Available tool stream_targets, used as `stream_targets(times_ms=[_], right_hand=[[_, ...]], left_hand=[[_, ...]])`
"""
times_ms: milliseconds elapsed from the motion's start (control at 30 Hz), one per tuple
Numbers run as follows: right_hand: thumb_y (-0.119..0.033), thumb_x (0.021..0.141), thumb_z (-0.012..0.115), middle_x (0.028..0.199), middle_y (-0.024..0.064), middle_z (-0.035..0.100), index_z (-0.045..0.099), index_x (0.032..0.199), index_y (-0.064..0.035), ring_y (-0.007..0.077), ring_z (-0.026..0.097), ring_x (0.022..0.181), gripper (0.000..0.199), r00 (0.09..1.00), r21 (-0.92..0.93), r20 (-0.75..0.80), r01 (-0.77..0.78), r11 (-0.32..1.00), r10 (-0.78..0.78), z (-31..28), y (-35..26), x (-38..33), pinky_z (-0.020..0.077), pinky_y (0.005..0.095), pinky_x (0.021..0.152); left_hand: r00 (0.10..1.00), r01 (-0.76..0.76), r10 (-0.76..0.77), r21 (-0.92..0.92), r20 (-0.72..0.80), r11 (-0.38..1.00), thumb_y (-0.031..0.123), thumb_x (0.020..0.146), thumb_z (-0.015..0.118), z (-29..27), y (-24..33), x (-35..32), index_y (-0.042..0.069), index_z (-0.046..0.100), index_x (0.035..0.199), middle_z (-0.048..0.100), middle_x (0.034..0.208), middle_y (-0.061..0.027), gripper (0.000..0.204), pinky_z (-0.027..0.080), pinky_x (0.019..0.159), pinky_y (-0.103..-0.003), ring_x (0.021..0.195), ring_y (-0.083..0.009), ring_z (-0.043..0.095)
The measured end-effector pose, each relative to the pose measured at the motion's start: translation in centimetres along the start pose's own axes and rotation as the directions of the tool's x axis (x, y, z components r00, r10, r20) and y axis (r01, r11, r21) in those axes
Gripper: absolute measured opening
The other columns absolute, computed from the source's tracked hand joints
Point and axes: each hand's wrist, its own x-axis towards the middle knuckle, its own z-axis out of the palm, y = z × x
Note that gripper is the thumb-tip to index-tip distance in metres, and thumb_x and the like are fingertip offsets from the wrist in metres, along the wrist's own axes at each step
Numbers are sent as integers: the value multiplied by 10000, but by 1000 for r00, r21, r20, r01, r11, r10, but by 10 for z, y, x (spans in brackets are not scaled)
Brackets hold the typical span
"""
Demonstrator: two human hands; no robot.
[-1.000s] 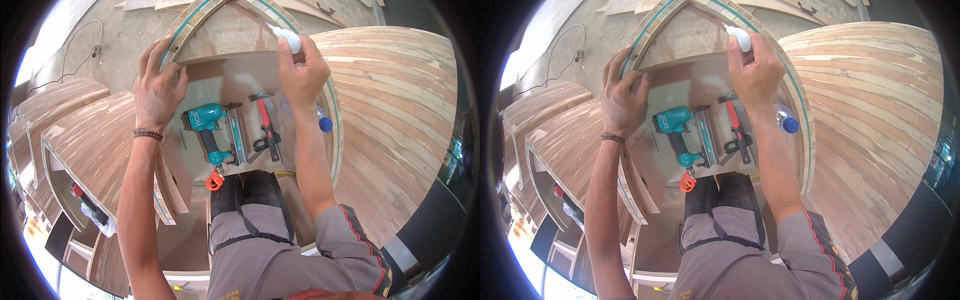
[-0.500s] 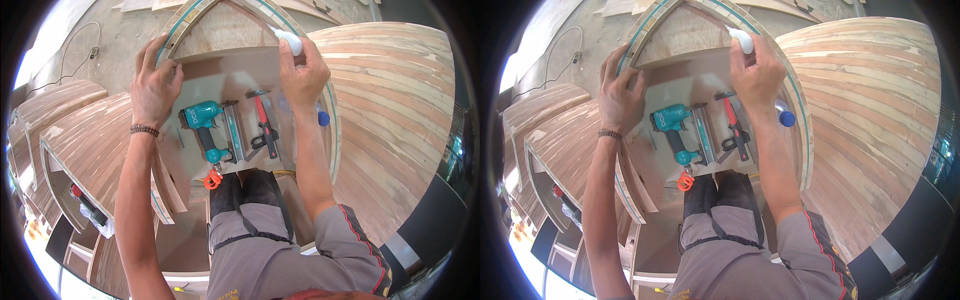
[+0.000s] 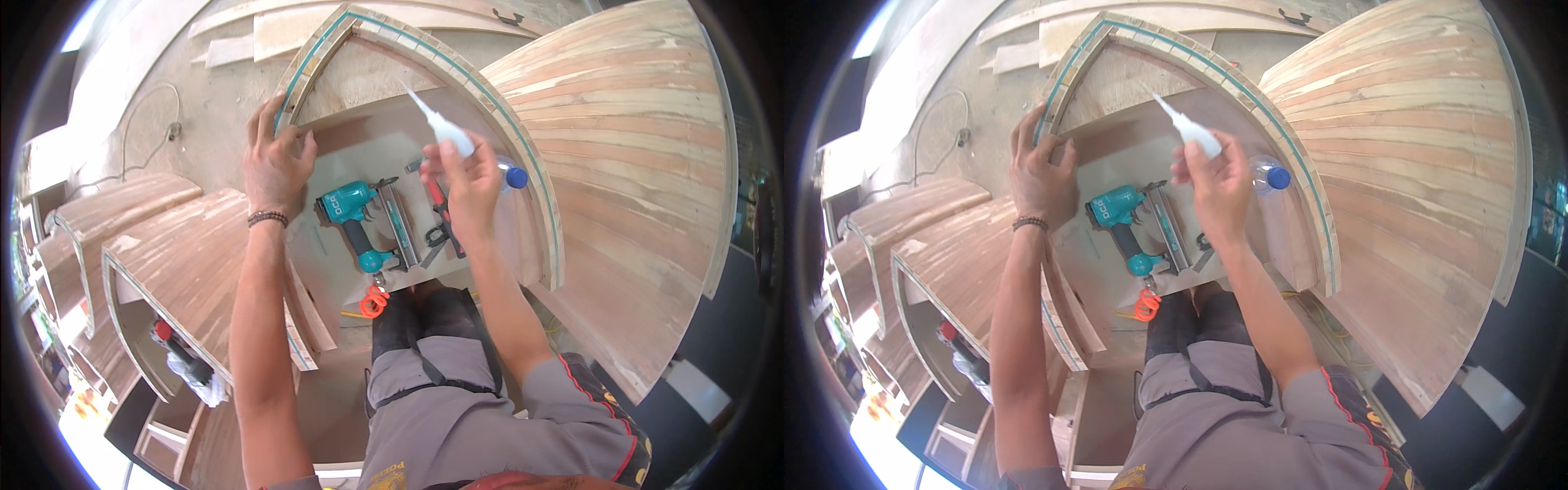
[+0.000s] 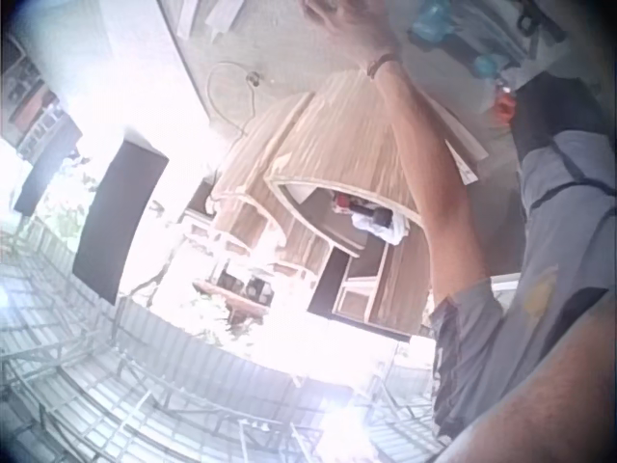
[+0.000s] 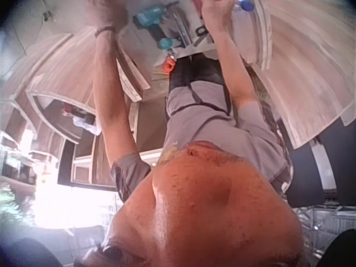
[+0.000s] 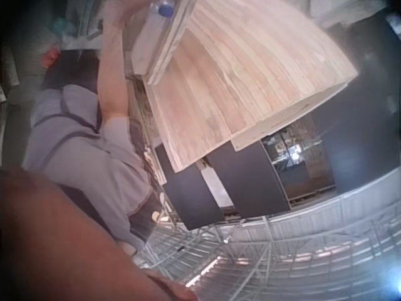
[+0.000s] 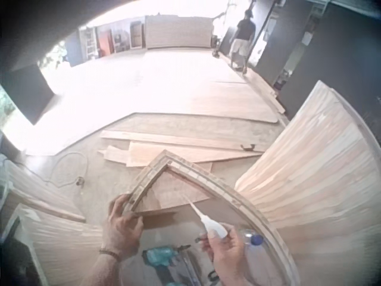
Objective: The person assembles a curved wooden furniture piece using a nail gun, a cordless drill, and a hammer. They secure wooden panels, apply glue to the edges, and handle a yellow extension cord.
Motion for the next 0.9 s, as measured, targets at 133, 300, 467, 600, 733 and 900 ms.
stream_targets(times_ms=[133, 300, 467, 600, 733, 900], right_hand=[[-213, 1014, 647, 1020, 65, 683, 543, 1247, -49, 126, 666, 878, 303, 956, 354, 128, -292, 889, 263, -5, -11, -54, 585, 316, 727], [-170, 1001, 663, 1057, 14, 654, 587, 1232, -76, 96, 588, 872, 261, 934, 531, 239, -355, 769, 266, -29, -18, -119, 525, 280, 738], [-95, 992, 655, 1062, 12, 633, 599, 1240, -84, 105, 578, 865, 255, 949, 531, 240, -305, 791, 205, -54, -46, -178, 500, 283, 749], [-54, 956, 697, 1072, 21, 646, 609, 1225, -49, 86, 588, 887, 283, 976, 459, 145, -213, 862, 164, -75, -52, -224, 511, 253, 754], [-54, 945, 716, 1077, 30, 660, 614, 1213, -26, 78, 613, 934, 288, 995, 316, -1, -99, 943, 105, -92, -52, -265, 534, 247, 770], [-70, 933, 735, 1070, 32, 665, 617, 1200, -10, 78, 628, 873, 298, 988, 282, -113, -68, 957, 103, -98, -29, -308, 542, 246, 747]], left_hand=[[1000, -27, 27, -7, -15, 1000, 226, 826, 747, 3, -4, -1, 70, 747, 836, 521, 1453, -33, 156, 530, 1020, -400, 1373, -271, 452], [999, -36, 35, -57, -10, 998, 273, 820, 753, 3, -7, -3, 92, 749, 814, 524, 1452, -28, 181, 522, 1014, -408, 1363, -277, 459], [998, -54, 49, -153, -37, 987, 290, 819, 765, 5, -14, -5, 113, 776, 859, 518, 1459, -69, 181, 443, 1092, -433, 1370, -313, 439], [988, -156, 152, -222, -36, 963, 311, 822, 779, 2, -27, -8, 131, 791, 954, 502, 1471, -123, 223, 312, 1184, -464, 1435, -356, 335], [976, -212, 218, -230, -2, 950, 267, 860, 769, -23, -6, -34, 116, 721, 1185, 545, 1422, -145, 362, 293, 1177, -469, 1441, -359, 333], [888, 197, 273, -841, 371, 504, 163, 899, 735, -65, 73, -143, 38, 664, 1246, 670, 1238, -101, 376, 479, 1003, -371, 1169, -222, 625]])
